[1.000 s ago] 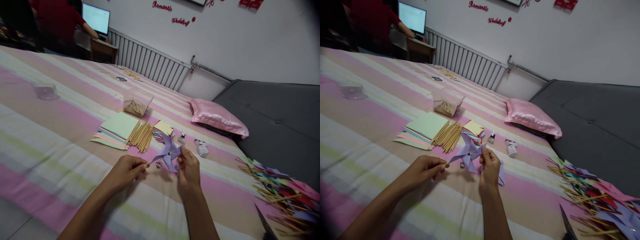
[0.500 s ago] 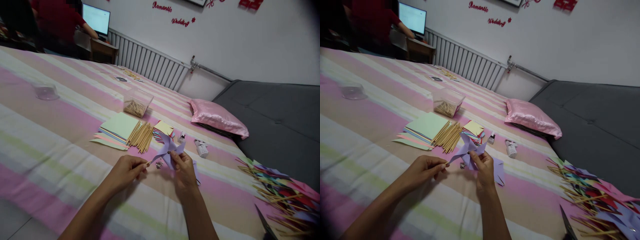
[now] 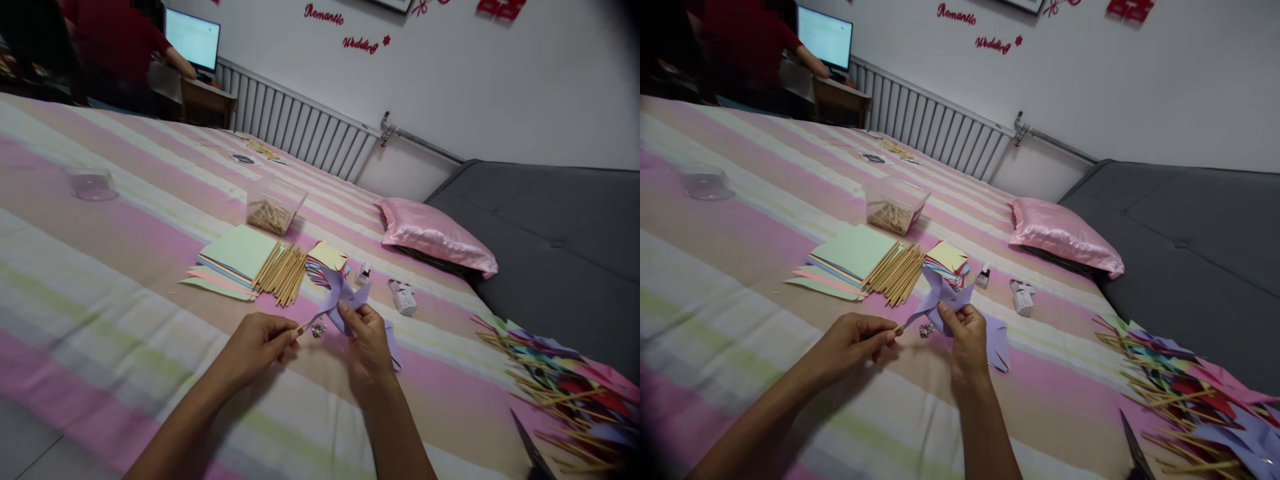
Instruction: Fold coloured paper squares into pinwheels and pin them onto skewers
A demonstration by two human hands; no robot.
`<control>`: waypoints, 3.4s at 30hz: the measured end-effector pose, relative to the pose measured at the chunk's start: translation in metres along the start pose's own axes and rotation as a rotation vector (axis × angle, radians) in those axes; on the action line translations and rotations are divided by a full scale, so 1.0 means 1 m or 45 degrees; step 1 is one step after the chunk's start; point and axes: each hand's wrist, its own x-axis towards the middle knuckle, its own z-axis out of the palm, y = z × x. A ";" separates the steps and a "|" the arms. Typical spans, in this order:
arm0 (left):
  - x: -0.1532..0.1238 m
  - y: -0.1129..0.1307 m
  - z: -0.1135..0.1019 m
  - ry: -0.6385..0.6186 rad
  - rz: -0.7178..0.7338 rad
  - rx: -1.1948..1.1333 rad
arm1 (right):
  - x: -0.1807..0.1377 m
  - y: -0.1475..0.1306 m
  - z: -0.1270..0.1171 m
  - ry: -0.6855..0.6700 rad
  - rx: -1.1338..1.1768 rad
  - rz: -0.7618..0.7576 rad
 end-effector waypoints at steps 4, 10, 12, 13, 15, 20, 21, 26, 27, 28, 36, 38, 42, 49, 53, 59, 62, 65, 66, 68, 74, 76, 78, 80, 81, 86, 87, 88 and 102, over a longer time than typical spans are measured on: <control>0.000 -0.001 0.002 -0.014 0.009 -0.012 | 0.000 -0.001 0.001 0.001 0.036 0.017; -0.001 0.002 0.001 -0.042 0.006 -0.008 | 0.002 0.000 0.000 0.033 -0.003 0.014; -0.001 0.003 0.001 -0.054 -0.004 0.006 | 0.002 0.000 -0.001 0.027 -0.024 0.014; 0.000 0.003 0.001 -0.059 -0.005 0.013 | 0.003 0.000 -0.001 0.025 -0.033 0.015; 0.000 0.004 0.001 -0.066 0.004 0.024 | 0.003 0.001 -0.002 0.024 -0.041 0.017; -0.001 0.003 0.001 -0.058 0.003 0.045 | 0.003 0.000 -0.002 0.021 -0.032 0.018; -0.001 0.003 0.001 -0.045 -0.001 0.050 | 0.002 0.000 -0.002 0.015 -0.033 0.018; 0.000 0.001 -0.001 0.012 -0.015 0.033 | 0.003 0.000 -0.003 -0.046 -0.003 -0.005; 0.000 0.001 -0.001 0.020 -0.018 0.031 | 0.003 -0.001 -0.004 -0.044 0.014 -0.021; 0.000 0.001 -0.001 0.025 -0.018 0.032 | 0.004 -0.001 -0.006 -0.022 0.036 -0.039; 0.000 0.000 -0.002 0.004 0.012 0.069 | 0.012 -0.009 -0.017 0.271 0.063 -0.219; 0.000 0.000 -0.002 0.014 0.006 0.066 | 0.011 -0.010 -0.017 0.257 0.052 -0.226; 0.001 0.000 -0.002 0.059 -0.010 0.015 | 0.011 -0.009 -0.016 0.209 0.058 -0.220; 0.001 0.006 -0.002 0.149 -0.039 -0.128 | 0.008 -0.006 -0.011 0.023 -0.022 -0.150; 0.001 0.011 -0.001 0.208 -0.077 -0.245 | 0.003 -0.005 -0.005 -0.121 -0.112 -0.147; 0.000 0.014 0.000 0.207 -0.095 -0.341 | -0.004 -0.004 0.002 -0.312 -0.167 -0.129; -0.001 0.015 0.000 0.201 -0.112 -0.361 | -0.007 -0.005 0.005 -0.315 -0.175 -0.136; -0.001 0.014 -0.001 0.187 -0.111 -0.333 | -0.007 -0.006 0.006 -0.283 -0.171 -0.139; -0.001 0.013 -0.001 0.182 -0.105 -0.315 | -0.007 -0.006 0.005 -0.259 -0.164 -0.147; 0.000 0.011 -0.001 0.158 -0.092 -0.269 | -0.006 -0.004 0.004 -0.203 -0.123 -0.175; 0.000 0.004 0.002 -0.001 -0.067 -0.180 | -0.003 0.002 0.002 -0.099 0.077 -0.140; 0.000 0.003 0.003 -0.021 -0.053 -0.166 | -0.003 0.002 0.003 -0.054 0.083 -0.123; -0.001 0.003 0.003 -0.015 -0.049 -0.161 | -0.002 0.001 0.004 -0.018 0.074 -0.119; -0.001 0.002 0.003 -0.010 -0.043 -0.163 | -0.002 0.000 0.005 -0.007 0.058 -0.117; -0.001 0.002 0.003 -0.009 -0.042 -0.161 | -0.001 0.000 0.005 -0.002 0.046 -0.114; 0.000 0.001 0.003 -0.021 -0.030 -0.128 | 0.001 -0.001 0.002 0.000 0.039 -0.077; 0.000 0.001 0.003 -0.026 -0.025 -0.123 | 0.001 -0.001 0.002 -0.012 0.051 -0.082; 0.000 0.001 0.003 -0.028 -0.021 -0.119 | 0.001 -0.001 0.001 -0.023 0.056 -0.092; -0.002 0.002 0.003 -0.043 -0.012 -0.160 | 0.000 -0.002 0.001 -0.027 0.036 -0.123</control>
